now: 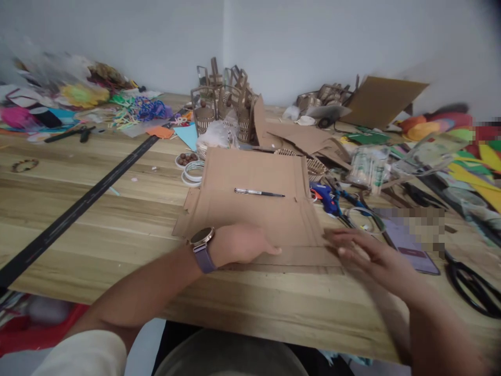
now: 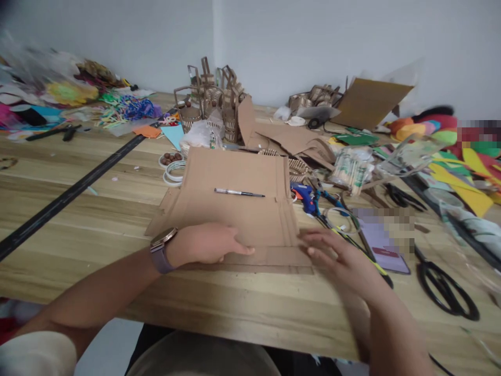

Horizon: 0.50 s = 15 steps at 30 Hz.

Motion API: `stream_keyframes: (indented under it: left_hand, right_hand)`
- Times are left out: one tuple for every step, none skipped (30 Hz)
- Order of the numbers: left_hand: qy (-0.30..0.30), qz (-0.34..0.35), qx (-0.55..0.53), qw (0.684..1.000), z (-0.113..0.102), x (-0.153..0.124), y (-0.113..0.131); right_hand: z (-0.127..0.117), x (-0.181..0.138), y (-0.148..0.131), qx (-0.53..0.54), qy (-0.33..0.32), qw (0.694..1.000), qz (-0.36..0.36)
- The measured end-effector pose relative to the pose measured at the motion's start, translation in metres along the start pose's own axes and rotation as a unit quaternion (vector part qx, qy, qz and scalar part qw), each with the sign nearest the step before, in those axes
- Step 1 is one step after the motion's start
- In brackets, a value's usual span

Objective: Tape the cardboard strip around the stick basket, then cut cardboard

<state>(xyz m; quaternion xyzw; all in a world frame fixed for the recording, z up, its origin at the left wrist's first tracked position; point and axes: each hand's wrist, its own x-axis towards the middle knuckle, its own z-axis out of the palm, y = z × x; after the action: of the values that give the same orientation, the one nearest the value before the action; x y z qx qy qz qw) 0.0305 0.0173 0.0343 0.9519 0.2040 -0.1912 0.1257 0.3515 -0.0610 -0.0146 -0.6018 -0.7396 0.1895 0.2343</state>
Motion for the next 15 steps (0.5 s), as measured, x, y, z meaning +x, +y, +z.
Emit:
stream_keyframes:
  left_hand:
    - [0.000, 0.001, 0.001, 1.000, 0.000, 0.000, 0.000]
    - [0.001, 0.004, 0.000, 1.000, 0.001, 0.001, -0.001]
    - [0.004, 0.006, -0.004, 1.000, 0.003, 0.002, -0.002]
    - [0.009, 0.010, -0.009, 1.000, 0.004, 0.003, -0.003]
    - [0.016, 0.013, -0.015, 1.000, 0.006, 0.004, -0.004]
    - [0.024, 0.016, -0.021, 0.999, 0.007, 0.004, -0.005]
    - [0.032, 0.018, -0.025, 0.999, 0.008, 0.005, -0.006]
    - [0.037, 0.019, -0.027, 0.999, 0.008, 0.005, -0.006]
    - [0.038, 0.017, -0.025, 0.999, 0.008, 0.005, -0.006]
    - [0.035, 0.015, -0.022, 0.999, 0.008, 0.004, -0.006]
    - [0.031, 0.013, -0.019, 0.999, 0.007, 0.003, -0.005]
    - [0.028, 0.011, -0.016, 0.999, 0.006, 0.003, -0.005]
    - [0.025, 0.011, -0.014, 1.000, 0.005, 0.002, -0.005]
    - [0.025, 0.011, -0.014, 1.000, 0.004, 0.002, -0.005]
    - [0.026, 0.012, -0.014, 0.999, 0.004, 0.002, -0.005]
  right_hand:
    - [-0.004, 0.008, -0.006, -0.031, 0.024, 0.999, -0.012]
    - [-0.006, 0.019, -0.014, -0.070, 0.045, 0.996, -0.022]
    - [-0.008, 0.031, -0.023, -0.107, 0.034, 0.993, -0.036]
    - [-0.007, 0.045, -0.034, -0.145, 0.012, 0.988, -0.051]
    - [-0.005, 0.060, -0.045, -0.187, -0.010, 0.980, -0.067]
    - [0.000, 0.076, -0.056, -0.231, -0.031, 0.970, -0.073]
    - [0.006, 0.092, -0.067, -0.275, -0.050, 0.957, -0.071]
    - [0.014, 0.108, -0.076, -0.312, -0.063, 0.946, -0.067]
    - [0.023, 0.123, -0.083, -0.324, -0.065, 0.941, -0.066]
    - [0.032, 0.136, -0.089, -0.329, -0.065, 0.940, -0.066]
    - [0.042, 0.147, -0.093, -0.331, -0.068, 0.939, -0.069]
    - [0.050, 0.157, -0.096, -0.330, -0.072, 0.938, -0.072]
    - [0.058, 0.164, -0.097, -0.326, -0.076, 0.939, -0.074]
    - [0.063, 0.170, -0.098, -0.320, -0.075, 0.941, -0.073]
    - [0.066, 0.173, -0.098, -0.313, -0.073, 0.944, -0.070]
